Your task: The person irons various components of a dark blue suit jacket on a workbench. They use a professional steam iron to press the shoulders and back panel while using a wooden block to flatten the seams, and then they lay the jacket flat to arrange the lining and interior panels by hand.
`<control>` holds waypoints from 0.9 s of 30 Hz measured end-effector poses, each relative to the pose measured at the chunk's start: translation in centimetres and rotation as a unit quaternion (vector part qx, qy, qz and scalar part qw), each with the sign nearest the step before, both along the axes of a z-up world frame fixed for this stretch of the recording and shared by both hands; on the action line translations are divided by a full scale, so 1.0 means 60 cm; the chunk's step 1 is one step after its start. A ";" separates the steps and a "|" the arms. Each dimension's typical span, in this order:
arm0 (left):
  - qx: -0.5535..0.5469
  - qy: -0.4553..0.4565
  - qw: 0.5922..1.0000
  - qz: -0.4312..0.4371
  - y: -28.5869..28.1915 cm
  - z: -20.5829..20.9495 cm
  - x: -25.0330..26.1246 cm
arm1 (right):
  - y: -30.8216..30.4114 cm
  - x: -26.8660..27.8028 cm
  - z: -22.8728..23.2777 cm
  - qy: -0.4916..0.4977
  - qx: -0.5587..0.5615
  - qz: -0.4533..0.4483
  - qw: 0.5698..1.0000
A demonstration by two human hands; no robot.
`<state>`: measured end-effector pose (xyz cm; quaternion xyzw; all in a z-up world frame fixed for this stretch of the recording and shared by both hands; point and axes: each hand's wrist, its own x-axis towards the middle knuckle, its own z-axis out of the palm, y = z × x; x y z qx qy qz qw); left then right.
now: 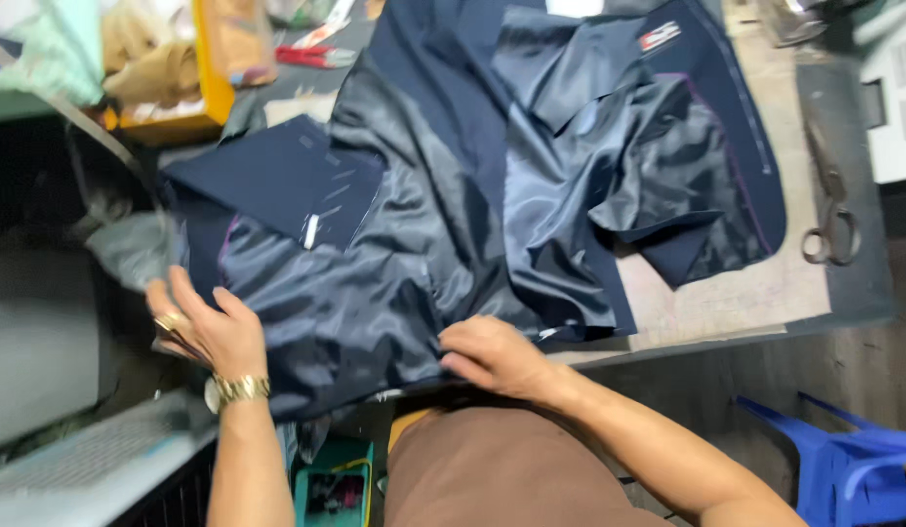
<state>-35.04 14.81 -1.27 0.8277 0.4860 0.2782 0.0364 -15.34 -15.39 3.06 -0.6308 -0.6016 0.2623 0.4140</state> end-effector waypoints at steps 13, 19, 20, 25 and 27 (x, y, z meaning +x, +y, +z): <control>0.049 -0.182 0.943 -0.276 0.081 -0.119 0.427 | -0.067 0.292 -0.117 -0.081 0.000 -0.393 0.916; -0.188 0.197 0.952 -0.141 0.125 -0.175 0.540 | 0.043 0.426 -0.114 -0.104 0.046 -0.340 0.934; 0.014 0.200 0.961 -0.191 0.084 -0.157 0.548 | 0.069 0.468 -0.114 -0.120 0.052 -0.356 0.925; -0.148 0.094 0.895 -0.411 -0.008 -0.065 0.512 | 0.179 0.694 -0.148 -0.163 0.077 -0.393 0.902; -0.249 0.125 0.937 -0.210 0.040 -0.101 0.516 | 0.204 0.772 -0.190 -0.230 0.011 -0.420 0.878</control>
